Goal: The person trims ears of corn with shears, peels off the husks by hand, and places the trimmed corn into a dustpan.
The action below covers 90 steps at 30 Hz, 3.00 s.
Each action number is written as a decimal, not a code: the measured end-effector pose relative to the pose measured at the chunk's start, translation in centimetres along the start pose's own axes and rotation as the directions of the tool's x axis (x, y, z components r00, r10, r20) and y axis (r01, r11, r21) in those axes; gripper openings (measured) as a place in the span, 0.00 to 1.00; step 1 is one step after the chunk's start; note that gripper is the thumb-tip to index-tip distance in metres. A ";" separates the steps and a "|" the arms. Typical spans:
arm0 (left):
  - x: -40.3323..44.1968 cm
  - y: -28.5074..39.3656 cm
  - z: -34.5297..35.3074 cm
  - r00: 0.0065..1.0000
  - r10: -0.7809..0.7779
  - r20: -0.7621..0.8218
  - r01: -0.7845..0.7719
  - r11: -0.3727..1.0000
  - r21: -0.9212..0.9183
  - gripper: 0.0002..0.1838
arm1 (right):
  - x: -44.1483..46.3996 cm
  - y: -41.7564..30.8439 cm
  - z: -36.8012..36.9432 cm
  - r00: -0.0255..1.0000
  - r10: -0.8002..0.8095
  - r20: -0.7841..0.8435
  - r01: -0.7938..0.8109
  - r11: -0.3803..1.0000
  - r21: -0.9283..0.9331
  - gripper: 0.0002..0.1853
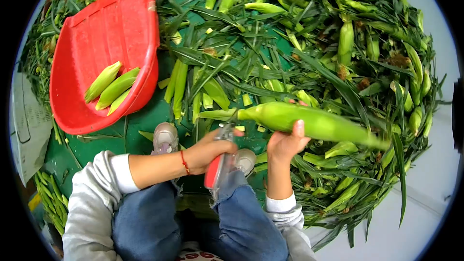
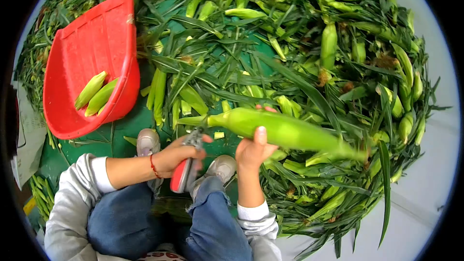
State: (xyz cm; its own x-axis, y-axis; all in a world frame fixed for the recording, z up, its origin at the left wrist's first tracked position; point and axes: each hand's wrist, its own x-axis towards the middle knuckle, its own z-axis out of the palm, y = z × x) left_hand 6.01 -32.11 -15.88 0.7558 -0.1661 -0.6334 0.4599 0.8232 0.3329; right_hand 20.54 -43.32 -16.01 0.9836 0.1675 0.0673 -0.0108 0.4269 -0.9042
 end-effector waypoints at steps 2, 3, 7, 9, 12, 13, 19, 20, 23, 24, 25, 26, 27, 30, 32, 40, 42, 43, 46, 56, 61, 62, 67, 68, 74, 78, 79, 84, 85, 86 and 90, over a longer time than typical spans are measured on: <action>-0.2 0.2 -1.1 0.999 -0.033 -0.031 0.034 0.999 0.024 0.25 | -0.1 -0.1 0.2 0.993 0.120 -0.014 -0.119 0.989 0.085 0.34; -0.4 0.3 -1.3 0.999 -0.002 -0.051 0.010 0.988 0.152 0.26 | 0.2 -0.2 -0.2 0.989 0.149 -0.019 -0.149 0.989 0.002 0.35; -1.7 2.7 -2.4 0.968 0.167 0.189 -0.250 0.553 0.795 0.36 | 1.2 -0.6 -3.8 0.916 0.350 0.197 -0.168 0.779 -0.604 0.39; -1.8 5.0 -1.6 0.949 0.214 0.233 -0.287 0.275 0.918 0.45 | 0.8 -2.5 -3.1 0.854 0.454 0.252 -0.064 0.573 -0.817 0.38; -0.9 6.6 -1.7 0.925 0.243 0.291 -0.325 0.112 0.939 0.46 | -0.2 -3.1 -3.0 0.783 0.541 0.306 0.110 0.363 -0.925 0.36; -0.5 6.9 -1.7 0.919 0.255 0.299 -0.323 0.057 0.945 0.45 | -0.5 -3.0 -3.1 0.761 0.559 0.328 0.177 0.307 -0.935 0.36; 0.5 6.4 -3.0 0.879 0.358 0.315 -0.332 -0.013 0.943 0.36 | 0.0 -3.3 -2.9 0.708 0.435 0.556 0.552 0.151 -0.820 0.36; 0.3 6.4 -3.3 0.893 0.338 0.297 -0.313 -0.008 0.950 0.34 | 0.2 -3.6 -2.8 0.705 0.442 0.554 0.560 0.132 -0.818 0.36; -0.5 6.5 -5.7 0.945 0.316 0.081 -0.142 0.174 0.974 0.32 | 1.6 -3.1 -5.6 0.668 0.626 0.402 0.059 0.494 -0.867 0.38; -0.8 6.3 -5.9 0.969 0.246 0.022 -0.098 0.302 0.948 0.34 | 1.8 -2.4 -6.8 0.633 0.682 0.367 -0.215 0.610 -0.763 0.39; -0.7 5.0 -6.0 0.979 0.181 0.096 -0.175 0.493 0.852 0.36 | 1.5 -1.4 -7.9 0.589 0.733 0.340 -0.529 0.668 -0.524 0.43; -0.6 4.0 -5.8 0.974 0.136 0.179 -0.224 0.664 0.713 0.40 | 1.0 -0.9 -7.6 0.549 0.754 0.361 -0.657 0.656 -0.371 0.42; -0.2 3.8 -5.6 0.974 0.005 0.228 -0.182 0.617 0.766 0.44 | 0.9 -0.4 -6.9 0.454 0.774 0.441 -0.752 0.599 -0.275 0.39; 1.9 2.4 -3.8 0.944 0.142 0.299 -0.305 0.724 0.618 0.42 | -0.5 1.3 -6.3 0.278 0.797 0.536 -0.903 0.407 -0.136 0.39; 2.9 3.6 -2.0 0.932 0.170 0.321 -0.317 0.810 0.494 0.36 | -1.2 1.7 -5.8 0.232 0.830 0.507 -0.927 0.347 -0.143 0.41; 2.8 6.1 -4.3 0.905 0.299 -0.302 -0.289 0.954 0.077 0.26 | -2.1 -0.2 -4.5 0.318 0.856 0.407 -0.917 0.387 -0.095 0.35; 0.5 4.7 -2.7 0.985 0.123 -0.123 -0.089 0.963 0.253 0.29 | -2.9 1.9 -4.4 0.581 0.808 0.093 -0.732 0.569 -0.376 0.30; 0.1 3.4 -2.7 0.987 0.160 -0.026 -0.144 0.938 0.316 0.33 | -3.3 -0.4 -0.8 0.632 0.753 0.185 -0.671 0.650 -0.355 0.30; -2.5 3.8 -2.3 0.869 0.495 -0.023 -0.395 0.720 0.570 0.32 | -2.9 -3.4 0.9 0.499 0.661 0.560 -0.611 0.727 -0.313 0.32; -18.2 18.1 -16.6 0.609 0.646 -0.461 -0.098 0.637 0.764 0.25 | 18.6 5.6 -16.1 0.766 0.642 -0.025 0.548 -0.673 -0.497 0.25; -19.8 18.9 -30.7 0.492 0.792 -0.362 0.424 0.145 0.894 0.26 | 13.8 0.1 -12.3 0.699 0.628 0.343 0.632 -0.319 -0.706 0.31; -19.1 19.0 -27.9 0.459 0.834 -0.307 0.470 0.066 0.880 0.26 | 11.6 -0.9 -11.3 0.684 0.530 0.501 0.630 -0.081 -0.773 0.32; -13.1 15.1 -4.4 0.591 0.802 -0.092 -0.267 0.302 0.915 0.29 | 4.5 -3.6 0.7 0.477 0.099 0.873 0.771 0.428 -0.470 0.39; -12.1 13.9 -0.3 0.727 0.684 -0.063 -0.342 0.440 0.830 0.33 | 3.5 -3.6 2.4 0.421 0.032 0.906 0.813 0.429 -0.393 0.39; -3.7 6.3 0.2 0.951 0.304 0.050 -0.306 0.912 0.274 0.26 | -1.2 -2.6 1.4 0.389 -0.122 0.913 0.900 0.260 -0.348 0.23; -0.8 2.8 0.7 0.936 0.334 0.108 -0.351 0.907 0.234 0.28 | -4.6 0.8 -1.0 0.853 -0.121 0.507 0.445 0.675 -0.588 0.23; -0.2 2.7 0.4 0.965 0.263 -0.006 -0.258 0.949 0.181 0.28 | -5.0 1.7 -1.3 0.843 -0.059 0.535 0.438 0.651 -0.619 0.21; 3.9 -1.4 -6.3 0.871 0.384 -0.307 -0.188 0.838 0.513 0.27 | -6.9 7.8 -3.4 0.898 0.298 0.324 -0.031 0.777 -0.629 0.11; 3.5 -1.8 -6.8 0.871 0.387 -0.302 -0.186 0.829 0.527 0.28 | -7.4 8.8 -3.4 0.884 0.447 0.140 -0.344 0.822 -0.454 0.15; 2.7 -2.2 -6.7 0.863 0.448 -0.233 -0.207 0.735 0.646 0.29 | -7.0 9.2 -3.3 0.867 0.486 0.110 -0.383 0.791 -0.477 0.22; 1.0 -1.2 -5.0 0.803 0.574 0.160 -0.318 0.186 0.930 0.32 | -3.3 8.0 -0.8 0.685 0.728 -0.005 -0.725 0.681 -0.103 0.26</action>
State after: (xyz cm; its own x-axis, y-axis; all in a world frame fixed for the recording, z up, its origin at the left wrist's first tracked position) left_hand 3.89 -30.57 -20.44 0.9454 0.2527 -0.2058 0.2785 -0.2984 0.9129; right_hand 17.36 -41.15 -23.76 0.6671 0.4213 -0.6144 -0.7015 0.0777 -0.7084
